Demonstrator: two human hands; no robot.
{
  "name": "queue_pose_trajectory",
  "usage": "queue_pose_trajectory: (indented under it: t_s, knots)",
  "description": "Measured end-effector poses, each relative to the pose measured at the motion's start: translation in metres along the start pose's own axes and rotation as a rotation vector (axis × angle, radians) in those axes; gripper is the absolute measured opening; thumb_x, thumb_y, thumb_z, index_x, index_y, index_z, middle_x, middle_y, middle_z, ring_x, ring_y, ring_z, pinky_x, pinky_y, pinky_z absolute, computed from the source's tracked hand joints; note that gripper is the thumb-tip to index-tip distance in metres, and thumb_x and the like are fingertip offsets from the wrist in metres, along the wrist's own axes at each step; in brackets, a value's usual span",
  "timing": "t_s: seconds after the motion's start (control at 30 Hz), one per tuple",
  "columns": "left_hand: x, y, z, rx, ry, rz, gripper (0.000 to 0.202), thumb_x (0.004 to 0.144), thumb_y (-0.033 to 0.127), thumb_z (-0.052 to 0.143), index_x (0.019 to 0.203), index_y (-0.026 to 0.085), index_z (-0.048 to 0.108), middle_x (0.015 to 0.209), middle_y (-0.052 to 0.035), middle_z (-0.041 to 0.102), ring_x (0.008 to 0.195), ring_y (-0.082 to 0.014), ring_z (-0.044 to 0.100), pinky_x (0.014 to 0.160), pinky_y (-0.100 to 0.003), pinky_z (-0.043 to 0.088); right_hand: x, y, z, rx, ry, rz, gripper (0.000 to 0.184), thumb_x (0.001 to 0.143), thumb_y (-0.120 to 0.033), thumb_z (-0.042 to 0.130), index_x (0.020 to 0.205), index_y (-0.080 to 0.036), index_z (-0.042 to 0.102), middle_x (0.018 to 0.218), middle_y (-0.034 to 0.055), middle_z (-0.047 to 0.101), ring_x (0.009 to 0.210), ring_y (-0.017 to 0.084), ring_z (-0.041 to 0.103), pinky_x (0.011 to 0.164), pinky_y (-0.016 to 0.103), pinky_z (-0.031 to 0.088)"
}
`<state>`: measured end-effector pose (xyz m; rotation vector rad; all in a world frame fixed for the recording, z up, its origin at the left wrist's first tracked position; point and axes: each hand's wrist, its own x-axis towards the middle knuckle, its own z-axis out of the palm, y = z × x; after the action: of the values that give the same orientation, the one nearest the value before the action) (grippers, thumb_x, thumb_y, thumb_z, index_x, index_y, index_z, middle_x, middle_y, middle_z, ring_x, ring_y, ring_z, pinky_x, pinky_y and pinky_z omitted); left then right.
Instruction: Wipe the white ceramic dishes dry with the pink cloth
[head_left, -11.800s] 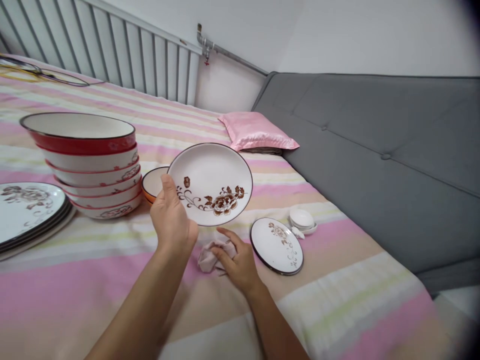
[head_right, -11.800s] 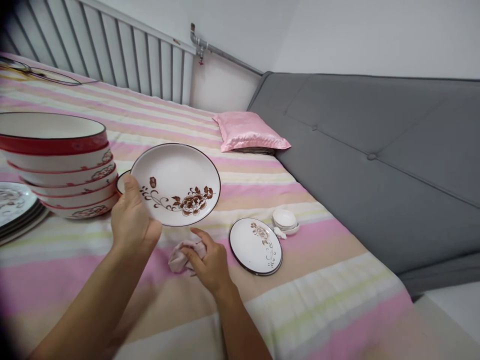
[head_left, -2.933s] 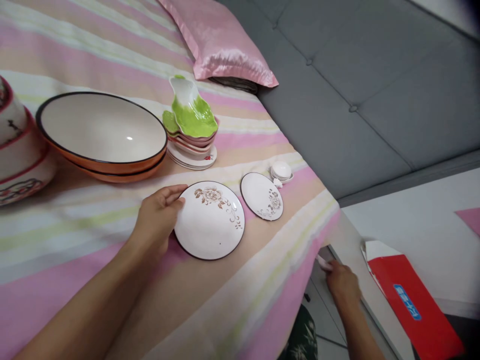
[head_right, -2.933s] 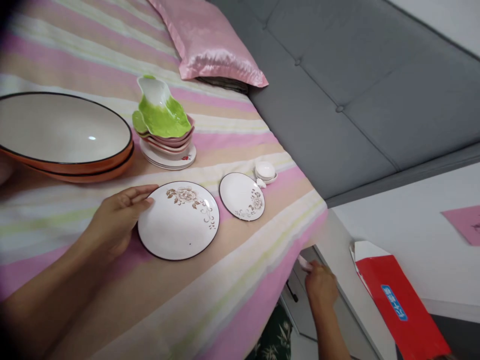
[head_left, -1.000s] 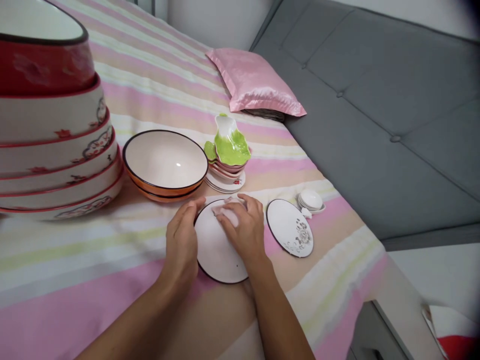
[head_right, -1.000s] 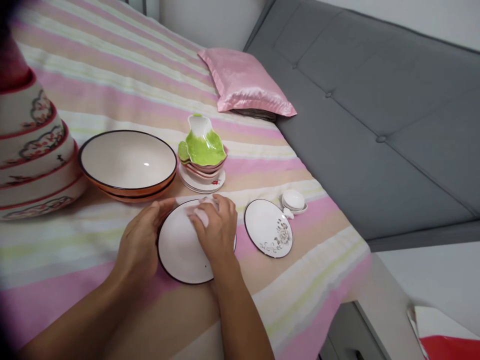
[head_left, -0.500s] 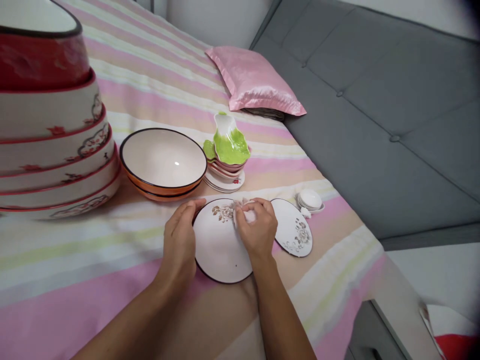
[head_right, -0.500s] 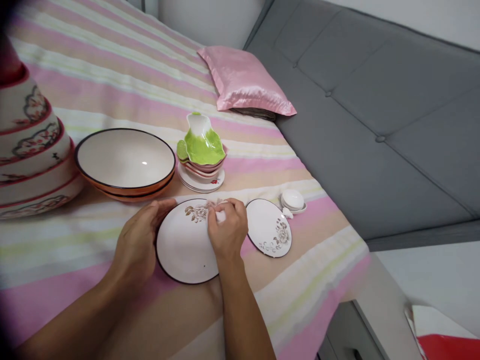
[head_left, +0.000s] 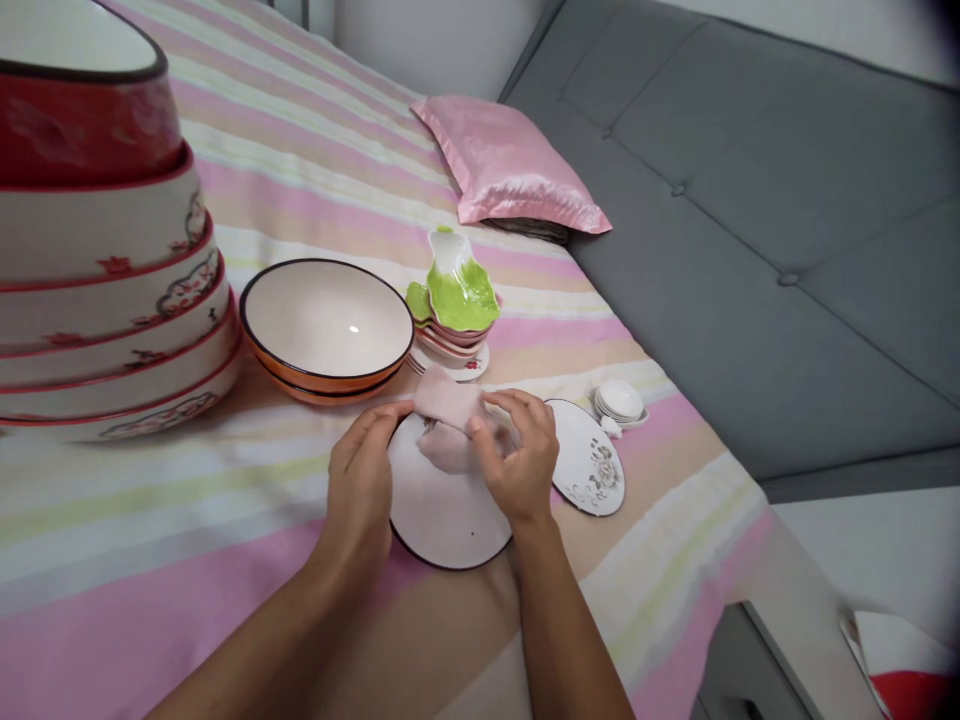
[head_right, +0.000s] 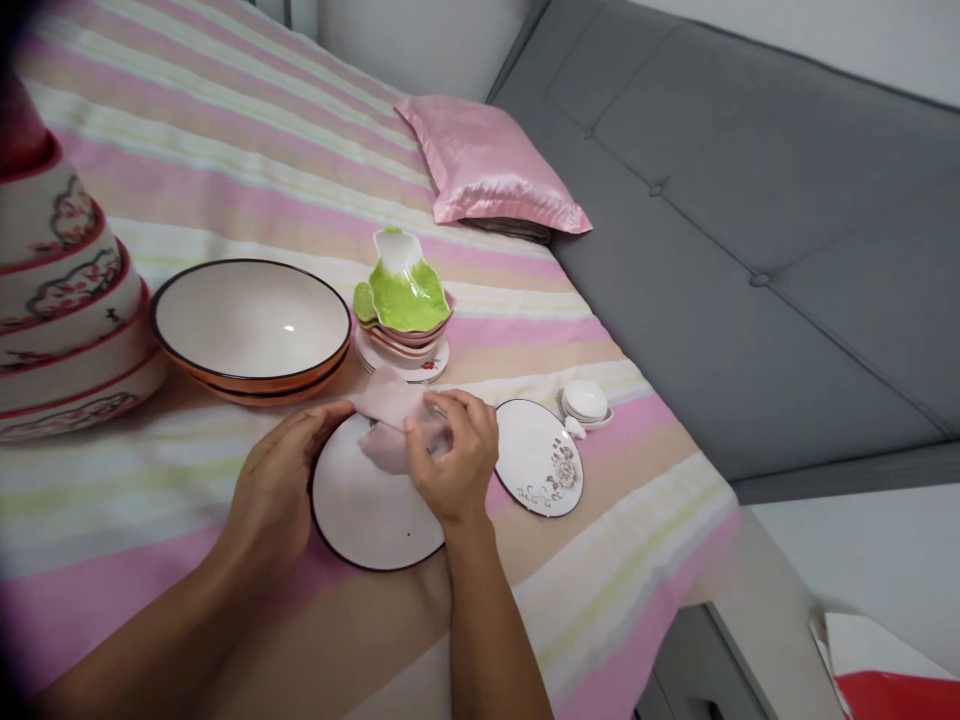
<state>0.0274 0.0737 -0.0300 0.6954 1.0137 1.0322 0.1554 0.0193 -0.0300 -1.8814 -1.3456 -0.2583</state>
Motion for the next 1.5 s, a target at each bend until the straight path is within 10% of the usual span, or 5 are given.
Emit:
queue_pose_trajectory:
  t_s: [0.23,0.43,0.97,1.3,1.5]
  knots:
    - [0.003,-0.006,-0.004,0.004,-0.036,0.033,0.023,0.075,0.032,0.056,0.087,0.018,0.069,0.104,-0.0059,0.068,0.107,-0.0249,0.057,0.098,-0.037,0.038,-0.002,-0.003,0.003,0.01,-0.365,-0.256,0.028,0.082,-0.033,0.057,0.107,-0.022,0.063,0.115,0.0067,0.061,0.112,0.021,0.05,0.097,0.036,0.039]
    - [0.002,-0.002,-0.001,-0.014,0.023,-0.019,0.025,0.07,0.035,0.058,0.084,0.016,0.068,0.099,-0.0066,0.069,0.1,-0.026,0.059,0.094,-0.038,0.041,-0.004,-0.006,0.0,-0.26,-0.376,-0.073,0.019,0.071,-0.029,0.061,0.088,-0.019,0.064,0.077,0.0036,0.066,0.08,0.022,0.054,0.079,0.037,0.04]
    - [0.005,-0.006,-0.003,-0.007,0.016,0.007,0.021,0.071,0.033,0.058,0.079,0.017,0.068,0.091,-0.0053,0.068,0.095,-0.0243,0.059,0.092,-0.037,0.04,-0.009,-0.01,0.006,-0.151,-0.355,-0.034,0.027,0.08,-0.017,0.052,0.098,-0.025,0.071,0.097,-0.0005,0.072,0.091,0.019,0.064,0.082,0.029,0.046]
    - [0.003,-0.002,-0.003,0.01,0.019,0.011,0.021,0.07,0.032,0.057,0.079,0.017,0.068,0.094,-0.0063,0.068,0.098,-0.0257,0.058,0.094,-0.038,0.038,-0.012,-0.011,0.011,-0.218,0.112,0.191,0.027,0.088,-0.026,0.046,0.105,-0.019,0.066,0.092,0.0052,0.073,0.08,0.021,0.068,0.071,0.029,0.049]
    - [0.007,-0.006,-0.004,0.004,0.01,0.025,0.02,0.07,0.032,0.058,0.078,0.017,0.068,0.092,-0.0051,0.068,0.097,-0.025,0.058,0.095,-0.038,0.039,-0.014,-0.012,0.016,-0.171,-0.285,-0.049,0.028,0.087,-0.026,0.047,0.109,-0.019,0.064,0.113,0.0046,0.067,0.108,0.023,0.06,0.095,0.035,0.044]
